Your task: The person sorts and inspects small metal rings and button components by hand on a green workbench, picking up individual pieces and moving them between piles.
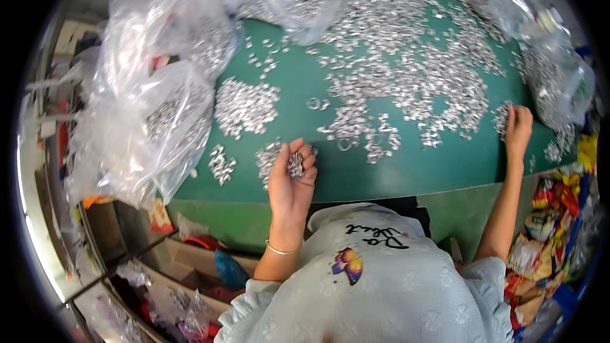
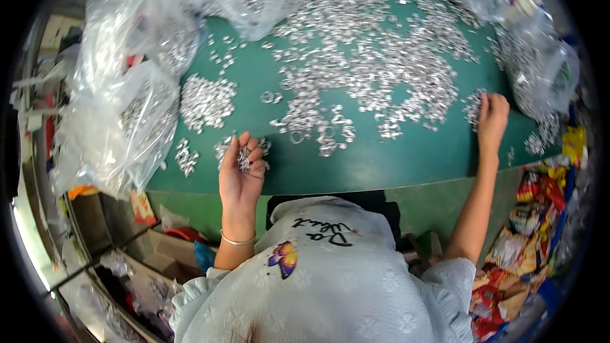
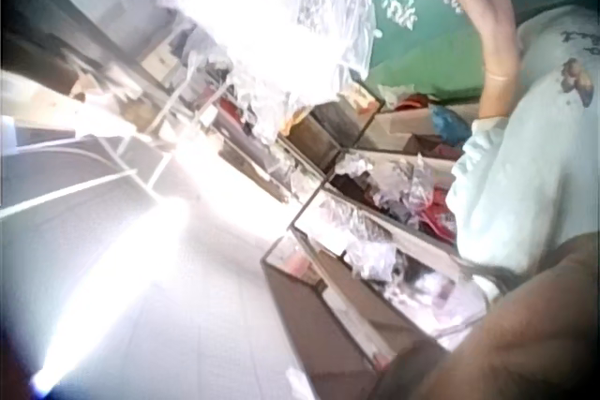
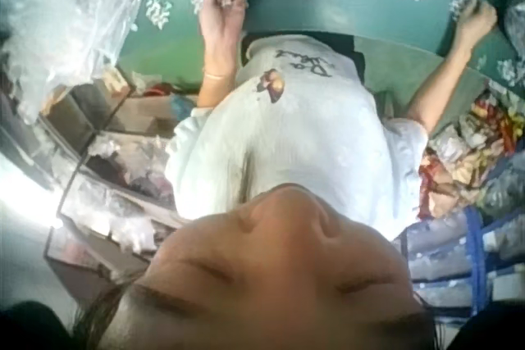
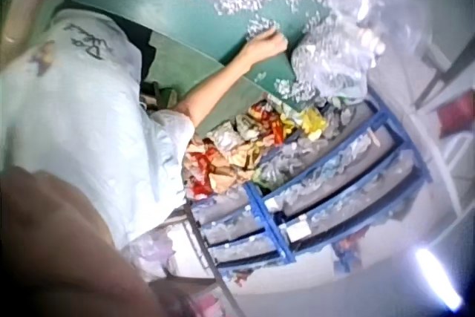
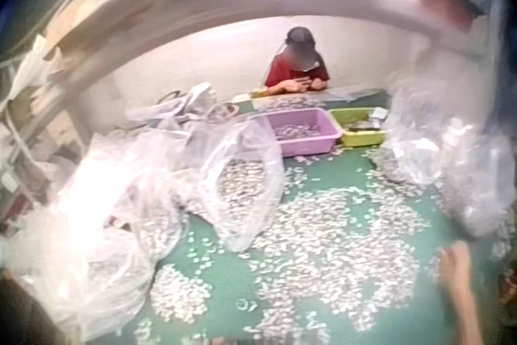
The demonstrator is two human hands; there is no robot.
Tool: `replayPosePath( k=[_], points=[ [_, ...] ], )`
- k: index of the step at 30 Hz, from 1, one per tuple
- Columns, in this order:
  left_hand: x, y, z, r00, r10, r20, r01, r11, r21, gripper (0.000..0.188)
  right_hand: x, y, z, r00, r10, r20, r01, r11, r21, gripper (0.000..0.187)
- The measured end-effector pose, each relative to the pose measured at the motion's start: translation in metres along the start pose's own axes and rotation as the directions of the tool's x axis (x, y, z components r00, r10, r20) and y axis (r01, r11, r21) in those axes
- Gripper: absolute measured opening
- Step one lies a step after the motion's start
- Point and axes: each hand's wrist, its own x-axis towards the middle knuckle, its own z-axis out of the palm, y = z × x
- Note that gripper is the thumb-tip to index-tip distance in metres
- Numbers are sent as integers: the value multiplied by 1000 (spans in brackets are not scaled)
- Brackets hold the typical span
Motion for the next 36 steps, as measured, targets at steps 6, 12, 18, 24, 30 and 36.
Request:
replayPosePath(
  k=[6,12,18,24,30,36],
  points=[
    [7,42,-22,883,457,107,-451,763,462,20,2,-52,-27,990,-65,-125,59,997,-51,11],
    [29,39,-40,520,542,660,-574,-351,740,19,-6,-210,-39,956,-215,199,69,826,559,11],
    [31,38,-44,511,520,684,-625,-322,712,27,-24,-283,-20,868,-450,210,161,655,738,17],
    [28,39,-47,583,220,782,-638,-472,608,20,-33,-312,-12,800,-561,214,290,672,681,34],
    [8,37,-30,615,140,776,-552,-627,550,31,-38,-331,2,617,-701,356,435,682,588,49],
    [10,31,-33,644,115,756,-541,-630,557,30,-33,-302,17,640,-683,351,505,719,477,38]
  ],
)
